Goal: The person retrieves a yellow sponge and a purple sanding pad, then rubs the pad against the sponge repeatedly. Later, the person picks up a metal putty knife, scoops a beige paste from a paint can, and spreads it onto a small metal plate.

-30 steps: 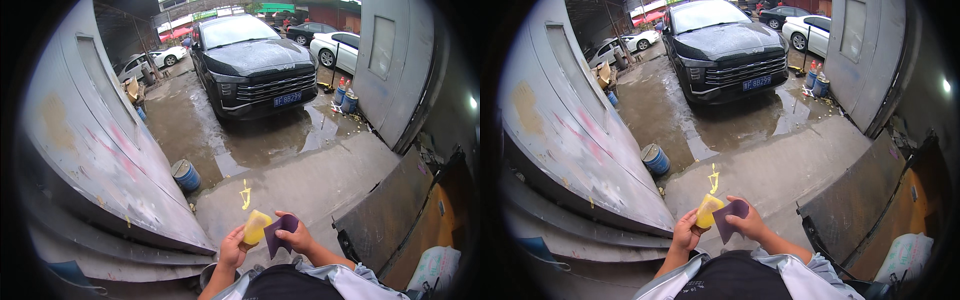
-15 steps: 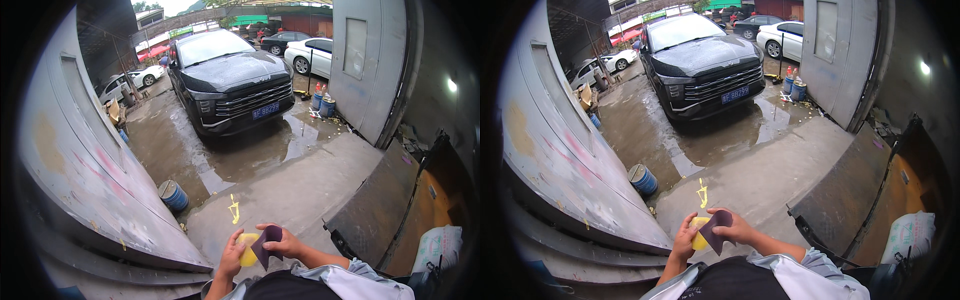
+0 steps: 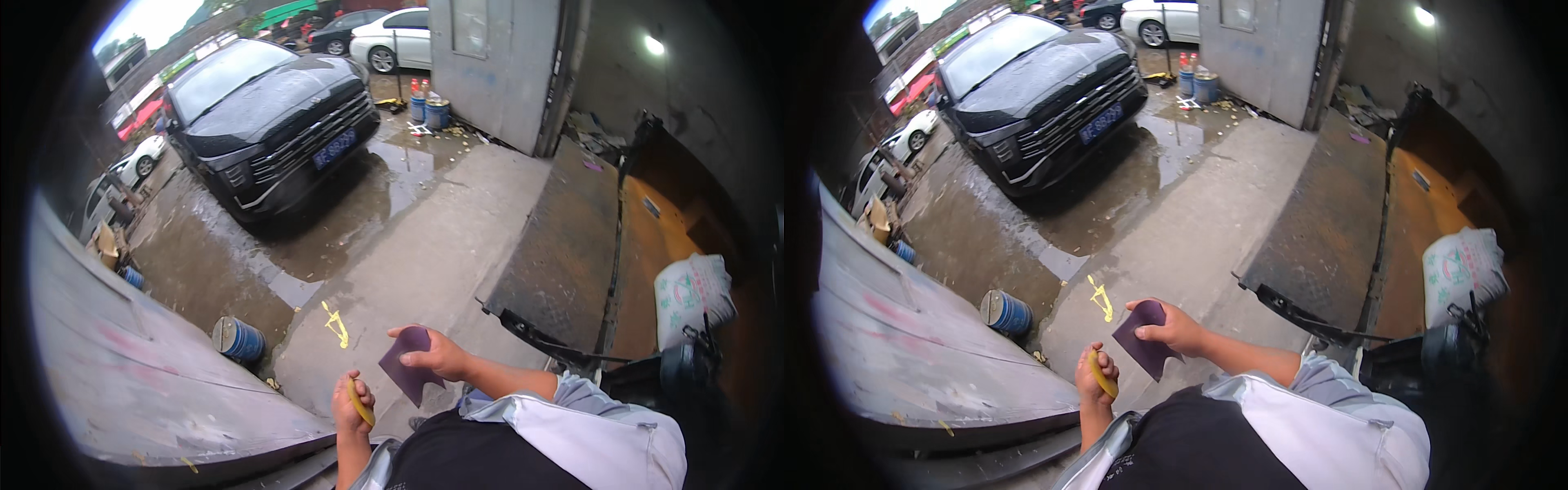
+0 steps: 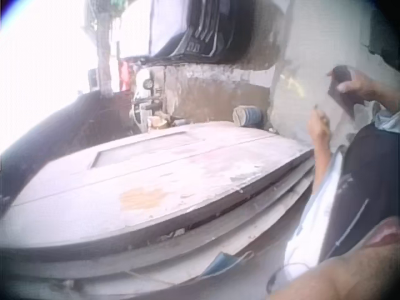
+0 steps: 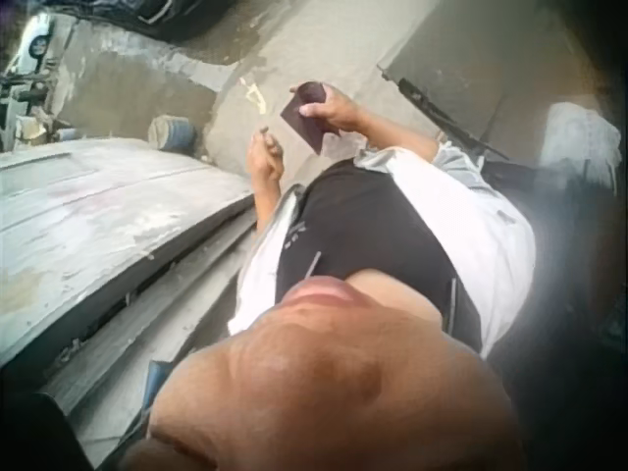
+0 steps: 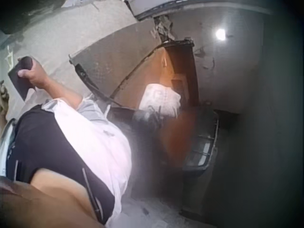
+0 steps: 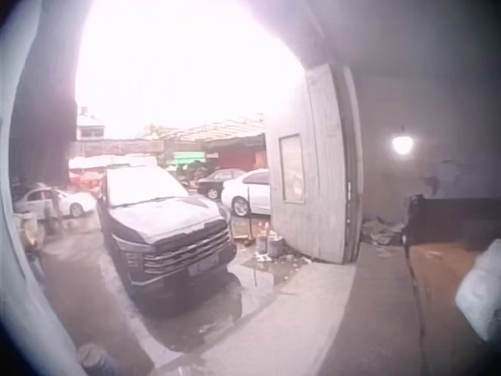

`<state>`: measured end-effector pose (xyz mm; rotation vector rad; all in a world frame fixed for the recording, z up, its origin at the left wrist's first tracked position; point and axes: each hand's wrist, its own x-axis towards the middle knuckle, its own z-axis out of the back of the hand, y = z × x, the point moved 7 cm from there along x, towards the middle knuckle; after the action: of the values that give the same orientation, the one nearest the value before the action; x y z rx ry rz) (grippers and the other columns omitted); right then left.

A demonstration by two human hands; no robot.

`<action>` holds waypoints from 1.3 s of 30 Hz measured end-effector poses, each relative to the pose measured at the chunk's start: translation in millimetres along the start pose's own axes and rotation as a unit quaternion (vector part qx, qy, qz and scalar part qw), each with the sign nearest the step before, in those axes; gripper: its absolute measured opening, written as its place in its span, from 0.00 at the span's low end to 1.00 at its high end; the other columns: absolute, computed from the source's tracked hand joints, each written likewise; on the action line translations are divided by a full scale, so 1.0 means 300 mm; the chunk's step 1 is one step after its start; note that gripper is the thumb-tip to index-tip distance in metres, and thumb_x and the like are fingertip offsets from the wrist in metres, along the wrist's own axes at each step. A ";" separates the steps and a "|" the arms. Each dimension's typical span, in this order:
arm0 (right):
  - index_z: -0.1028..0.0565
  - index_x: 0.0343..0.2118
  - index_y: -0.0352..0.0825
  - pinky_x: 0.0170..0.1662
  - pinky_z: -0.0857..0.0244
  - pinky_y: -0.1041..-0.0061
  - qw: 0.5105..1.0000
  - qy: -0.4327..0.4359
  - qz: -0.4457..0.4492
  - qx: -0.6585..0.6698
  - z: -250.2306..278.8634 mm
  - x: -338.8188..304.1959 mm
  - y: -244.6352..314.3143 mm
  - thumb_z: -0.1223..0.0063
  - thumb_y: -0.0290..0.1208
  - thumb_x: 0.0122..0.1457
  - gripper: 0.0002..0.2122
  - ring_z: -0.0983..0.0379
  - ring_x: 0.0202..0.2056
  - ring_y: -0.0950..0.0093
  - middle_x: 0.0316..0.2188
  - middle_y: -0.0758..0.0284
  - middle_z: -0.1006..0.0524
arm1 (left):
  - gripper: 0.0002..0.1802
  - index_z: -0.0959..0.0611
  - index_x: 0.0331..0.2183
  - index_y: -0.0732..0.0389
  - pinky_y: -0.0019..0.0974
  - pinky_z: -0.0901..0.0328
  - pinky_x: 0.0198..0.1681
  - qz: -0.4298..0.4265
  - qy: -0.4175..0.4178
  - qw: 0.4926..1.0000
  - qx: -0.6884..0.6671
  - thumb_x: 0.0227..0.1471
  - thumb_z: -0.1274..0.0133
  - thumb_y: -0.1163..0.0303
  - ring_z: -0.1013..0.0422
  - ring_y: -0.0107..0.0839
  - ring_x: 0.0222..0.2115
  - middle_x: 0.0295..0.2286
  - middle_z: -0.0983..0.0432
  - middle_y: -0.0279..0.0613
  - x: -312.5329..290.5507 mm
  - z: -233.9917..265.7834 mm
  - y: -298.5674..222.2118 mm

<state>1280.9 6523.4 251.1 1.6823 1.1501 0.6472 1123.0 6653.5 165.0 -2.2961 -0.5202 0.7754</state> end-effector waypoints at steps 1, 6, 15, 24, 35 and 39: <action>0.35 0.57 0.33 0.50 0.36 0.76 1.000 -0.018 0.009 -0.009 0.032 -0.006 0.007 0.41 0.30 0.53 0.27 0.31 0.44 0.79 0.44 0.68 0.27 | 0.19 0.27 0.40 0.61 0.27 0.41 0.22 0.024 -0.003 1.000 0.000 0.64 0.60 0.54 0.39 0.24 0.17 0.18 0.35 0.33 0.010 -0.001 0.018; 0.35 0.56 0.32 0.53 0.38 0.75 0.995 -0.100 -0.010 0.021 0.251 -0.062 0.015 0.43 0.31 0.54 0.26 0.32 0.47 0.79 0.46 0.67 0.27 | 0.33 0.29 0.46 0.64 0.29 0.42 0.22 0.156 0.059 0.983 -0.074 0.59 0.63 0.41 0.39 0.25 0.18 0.21 0.36 0.34 0.063 -0.172 0.113; 0.32 0.53 0.34 0.51 0.37 0.75 0.961 -0.251 0.015 0.116 0.645 -0.203 0.018 0.46 0.27 0.55 0.20 0.31 0.45 0.80 0.43 0.70 0.26 | 0.34 0.32 0.53 0.66 0.39 0.32 0.34 0.182 0.144 0.967 0.104 0.55 0.61 0.49 0.29 0.36 0.34 0.40 0.27 0.49 0.244 -0.550 0.223; 0.31 0.52 0.34 0.53 0.39 0.72 0.876 -0.445 0.074 0.173 0.834 -0.425 -0.030 0.48 0.26 0.55 0.20 0.31 0.47 0.76 0.44 0.68 0.27 | 0.16 0.25 0.45 0.66 0.48 0.30 0.45 0.248 0.309 0.896 0.198 0.56 0.48 0.69 0.26 0.48 0.42 0.42 0.25 0.54 0.437 -0.856 0.368; 0.28 0.48 0.34 0.49 0.37 0.73 0.681 -0.690 0.148 0.197 0.608 -0.606 -0.245 0.47 0.27 0.55 0.16 0.30 0.43 0.76 0.42 0.68 0.24 | 0.13 0.24 0.33 0.56 0.30 0.37 0.20 0.372 0.375 0.731 0.432 0.57 0.47 0.56 0.35 0.24 0.18 0.20 0.34 0.29 0.651 -0.852 0.598; 0.30 0.52 0.35 0.54 0.41 0.72 0.628 -0.727 0.166 0.223 0.487 -0.688 -0.305 0.47 0.28 0.55 0.20 0.32 0.48 0.75 0.46 0.69 0.26 | 0.10 0.26 0.31 0.55 0.37 0.31 0.25 0.395 0.419 0.684 0.448 0.56 0.45 0.61 0.34 0.26 0.18 0.18 0.34 0.30 0.579 -0.861 0.649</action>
<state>1279.1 6284.4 127.6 2.0106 -0.2695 -0.8921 1449.9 6492.2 122.1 -1.5325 1.1198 0.1246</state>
